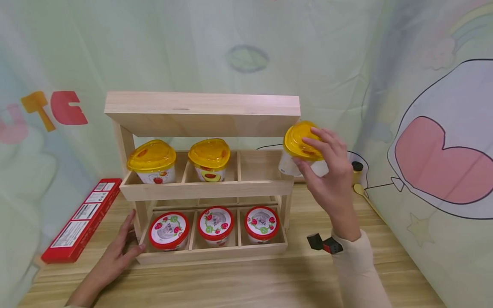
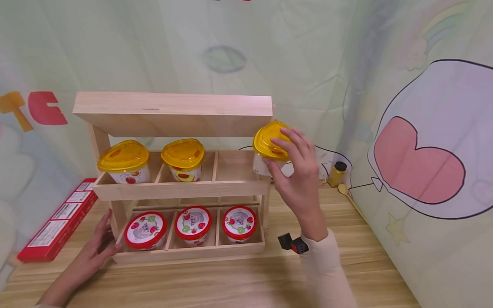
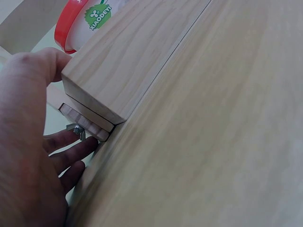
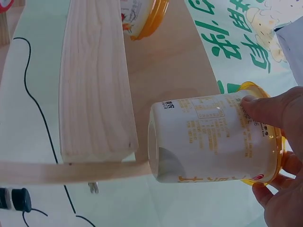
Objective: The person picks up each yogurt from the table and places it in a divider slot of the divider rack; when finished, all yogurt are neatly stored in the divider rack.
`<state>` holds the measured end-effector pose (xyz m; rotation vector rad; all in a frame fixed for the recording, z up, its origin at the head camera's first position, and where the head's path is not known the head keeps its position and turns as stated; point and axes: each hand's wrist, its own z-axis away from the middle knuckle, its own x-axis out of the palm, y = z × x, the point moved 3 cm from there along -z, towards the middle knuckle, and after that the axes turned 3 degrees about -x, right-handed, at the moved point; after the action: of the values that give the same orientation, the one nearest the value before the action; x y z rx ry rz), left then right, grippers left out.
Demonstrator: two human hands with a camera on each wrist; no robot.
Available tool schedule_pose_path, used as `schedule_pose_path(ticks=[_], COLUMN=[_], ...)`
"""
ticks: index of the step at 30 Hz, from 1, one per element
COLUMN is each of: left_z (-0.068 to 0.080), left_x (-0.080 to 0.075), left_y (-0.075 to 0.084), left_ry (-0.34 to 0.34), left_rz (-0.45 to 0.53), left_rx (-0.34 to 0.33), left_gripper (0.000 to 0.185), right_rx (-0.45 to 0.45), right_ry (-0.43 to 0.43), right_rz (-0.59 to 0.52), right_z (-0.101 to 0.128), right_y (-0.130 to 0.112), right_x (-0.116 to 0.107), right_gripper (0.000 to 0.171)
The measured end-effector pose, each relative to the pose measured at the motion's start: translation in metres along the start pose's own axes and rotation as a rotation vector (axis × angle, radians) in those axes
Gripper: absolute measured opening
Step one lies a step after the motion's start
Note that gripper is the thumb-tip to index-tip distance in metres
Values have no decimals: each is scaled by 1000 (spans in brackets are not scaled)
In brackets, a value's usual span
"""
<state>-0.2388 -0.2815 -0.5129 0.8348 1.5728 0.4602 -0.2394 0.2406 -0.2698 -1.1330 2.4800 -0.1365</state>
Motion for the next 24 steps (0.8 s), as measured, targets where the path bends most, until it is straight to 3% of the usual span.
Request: schedule_pose_path(ticks=[24], left_z=[0], left_x=[0], left_y=[-3], left_ry=[6], left_rz=[-12], left_rx=[5], left_gripper=[106], right_rx=[11], right_ry=[-170], right_rz=[-64], right_z=[3], right_y=[-15], right_x=[60], right_gripper=[42])
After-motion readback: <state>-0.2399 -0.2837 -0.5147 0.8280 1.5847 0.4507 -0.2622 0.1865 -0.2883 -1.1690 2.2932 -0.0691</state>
